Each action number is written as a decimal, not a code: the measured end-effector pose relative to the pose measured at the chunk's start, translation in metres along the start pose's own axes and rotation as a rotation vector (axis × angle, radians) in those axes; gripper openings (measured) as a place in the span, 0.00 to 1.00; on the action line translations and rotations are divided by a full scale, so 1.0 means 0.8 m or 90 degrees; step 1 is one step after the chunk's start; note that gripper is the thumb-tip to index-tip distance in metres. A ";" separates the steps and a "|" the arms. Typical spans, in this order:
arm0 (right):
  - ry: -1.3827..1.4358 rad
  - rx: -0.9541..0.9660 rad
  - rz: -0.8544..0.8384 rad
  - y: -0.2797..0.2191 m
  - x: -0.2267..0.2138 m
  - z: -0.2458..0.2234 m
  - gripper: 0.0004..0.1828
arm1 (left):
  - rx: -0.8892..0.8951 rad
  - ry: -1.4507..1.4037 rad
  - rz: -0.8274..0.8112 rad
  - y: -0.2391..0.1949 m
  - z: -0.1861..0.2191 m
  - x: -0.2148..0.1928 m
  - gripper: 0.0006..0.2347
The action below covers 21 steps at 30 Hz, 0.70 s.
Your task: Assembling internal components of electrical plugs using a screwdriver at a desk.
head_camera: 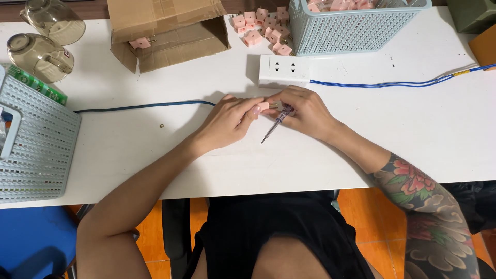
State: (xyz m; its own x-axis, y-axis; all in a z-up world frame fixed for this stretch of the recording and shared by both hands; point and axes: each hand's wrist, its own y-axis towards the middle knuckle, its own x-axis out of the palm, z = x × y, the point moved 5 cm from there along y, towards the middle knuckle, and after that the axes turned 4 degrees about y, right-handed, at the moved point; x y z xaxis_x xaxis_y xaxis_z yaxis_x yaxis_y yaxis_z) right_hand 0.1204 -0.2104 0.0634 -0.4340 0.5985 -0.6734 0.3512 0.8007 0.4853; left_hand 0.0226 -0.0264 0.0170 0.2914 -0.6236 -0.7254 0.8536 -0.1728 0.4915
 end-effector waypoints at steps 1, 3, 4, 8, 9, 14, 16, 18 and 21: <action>0.017 0.035 -0.020 0.001 -0.003 -0.003 0.22 | 0.001 -0.008 0.002 0.001 0.009 -0.007 0.16; 0.034 0.068 -0.040 -0.002 -0.010 0.007 0.30 | 0.002 -0.016 0.005 0.002 0.017 -0.016 0.15; 0.069 0.108 -0.071 -0.007 -0.012 0.024 0.37 | 0.001 0.003 0.010 0.002 0.015 -0.018 0.15; 0.103 0.102 -0.030 -0.006 -0.030 0.042 0.30 | -0.007 0.052 0.027 -0.006 -0.009 -0.005 0.15; 0.103 0.102 -0.030 -0.002 -0.030 0.041 0.30 | -0.007 0.052 0.027 -0.006 -0.014 -0.001 0.15; 0.346 0.215 0.208 -0.008 -0.040 0.066 0.11 | 0.004 0.102 0.033 -0.004 -0.004 0.005 0.18; 0.385 0.183 0.236 -0.010 -0.042 0.067 0.10 | -0.009 0.101 0.031 -0.011 -0.016 0.018 0.20; 0.422 0.148 0.265 -0.010 -0.049 0.062 0.09 | -0.018 0.101 0.031 -0.013 -0.018 0.021 0.21; 0.313 0.043 0.251 -0.011 -0.055 0.038 0.16 | -0.025 0.102 -0.015 -0.011 -0.009 0.018 0.19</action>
State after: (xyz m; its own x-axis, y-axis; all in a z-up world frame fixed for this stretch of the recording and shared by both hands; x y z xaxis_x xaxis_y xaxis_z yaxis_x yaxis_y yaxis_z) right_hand 0.1619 -0.2445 0.0715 -0.5857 0.8033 -0.1081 0.6072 0.5232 0.5980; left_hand 0.0226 -0.0287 -0.0010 0.3338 -0.4895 -0.8055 0.8763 -0.1537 0.4566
